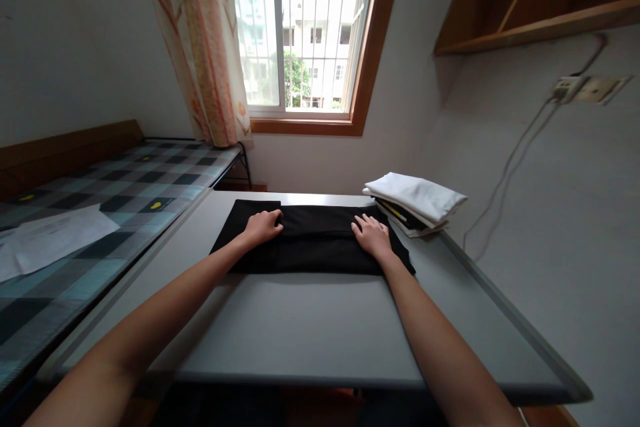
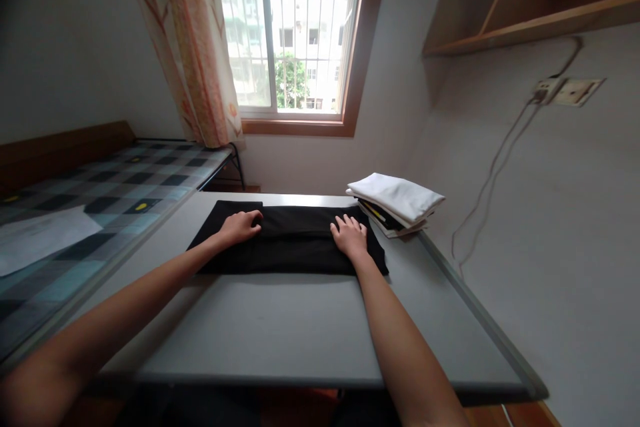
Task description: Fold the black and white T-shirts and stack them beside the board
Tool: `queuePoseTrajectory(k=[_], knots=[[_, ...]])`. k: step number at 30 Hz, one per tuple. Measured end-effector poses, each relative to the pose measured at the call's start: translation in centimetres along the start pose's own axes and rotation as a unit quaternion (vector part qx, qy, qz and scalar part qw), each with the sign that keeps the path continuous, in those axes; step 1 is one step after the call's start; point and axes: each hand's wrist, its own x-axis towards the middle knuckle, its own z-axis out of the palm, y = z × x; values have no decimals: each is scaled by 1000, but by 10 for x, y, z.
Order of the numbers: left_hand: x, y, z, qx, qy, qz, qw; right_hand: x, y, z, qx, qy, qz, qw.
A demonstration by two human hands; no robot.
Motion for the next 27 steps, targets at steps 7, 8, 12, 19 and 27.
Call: queuePoseTrajectory(k=[7,8,12,19,27], knots=[[-1,10,3,-28,18,4,999,2,3,3,0,4,-3,1000],[0,11,2,-29,4,8,1000,2,3,4,0,5,-4,1000],[4,10,2,-64,0,-21,998,2,4,5,-1,10,-6,1000],[0,5,34,-63,107,86,989,-4,-7,0,-46,70,-28,996],[-3,7,44,-45,88,73,992,-20,-49,1,1,8,-182,983]])
